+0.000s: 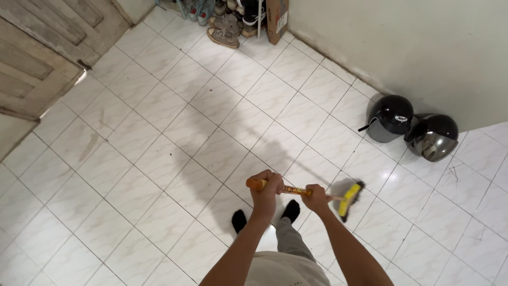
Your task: The person sweeps the white tiled floor using a broom, moving dirt and debris across the room towards the door and around stored items.
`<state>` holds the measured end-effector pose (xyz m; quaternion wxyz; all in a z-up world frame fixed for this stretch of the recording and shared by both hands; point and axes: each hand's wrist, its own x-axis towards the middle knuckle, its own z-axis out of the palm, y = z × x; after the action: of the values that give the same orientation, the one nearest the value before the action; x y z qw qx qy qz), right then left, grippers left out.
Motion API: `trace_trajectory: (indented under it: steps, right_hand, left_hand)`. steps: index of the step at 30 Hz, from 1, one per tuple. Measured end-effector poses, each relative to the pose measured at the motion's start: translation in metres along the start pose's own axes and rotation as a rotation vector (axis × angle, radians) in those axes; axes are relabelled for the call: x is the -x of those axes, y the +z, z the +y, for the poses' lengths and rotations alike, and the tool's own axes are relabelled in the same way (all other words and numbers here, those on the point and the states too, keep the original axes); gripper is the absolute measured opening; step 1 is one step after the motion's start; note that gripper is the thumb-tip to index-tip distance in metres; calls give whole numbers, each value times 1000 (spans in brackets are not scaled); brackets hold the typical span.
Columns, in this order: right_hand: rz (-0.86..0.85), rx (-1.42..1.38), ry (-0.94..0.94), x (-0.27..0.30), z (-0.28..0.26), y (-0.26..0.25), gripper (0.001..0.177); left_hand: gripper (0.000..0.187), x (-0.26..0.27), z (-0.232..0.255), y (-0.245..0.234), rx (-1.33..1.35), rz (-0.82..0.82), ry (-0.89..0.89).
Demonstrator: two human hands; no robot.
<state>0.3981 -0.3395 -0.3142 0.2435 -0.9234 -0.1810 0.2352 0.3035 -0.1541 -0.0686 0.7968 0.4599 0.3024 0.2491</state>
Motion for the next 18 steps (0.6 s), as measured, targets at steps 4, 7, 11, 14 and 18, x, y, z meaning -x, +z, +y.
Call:
trace_trajectory:
  steps: [4, 7, 11, 14, 18]
  right_hand:
    - [0, -206, -209, -26, -19, 13, 18]
    - [63, -369, -269, -35, -78, 26, 24]
    - [93, -557, -566, -49, -134, 26, 37]
    - [-23, -547, -639, -58, -162, 7, 30]
    - [-72, -376, -693, -50, -195, -26, 18]
  left_hand:
    - [38, 6, 37, 29, -80, -33, 141]
    - [41, 13, 81, 41, -202, -49, 294]
    - [41, 36, 114, 70, -351, -88, 356]
    - [40, 45, 120, 81, -420, -102, 442]
    - [36, 35, 133, 55, -46, 131, 630]
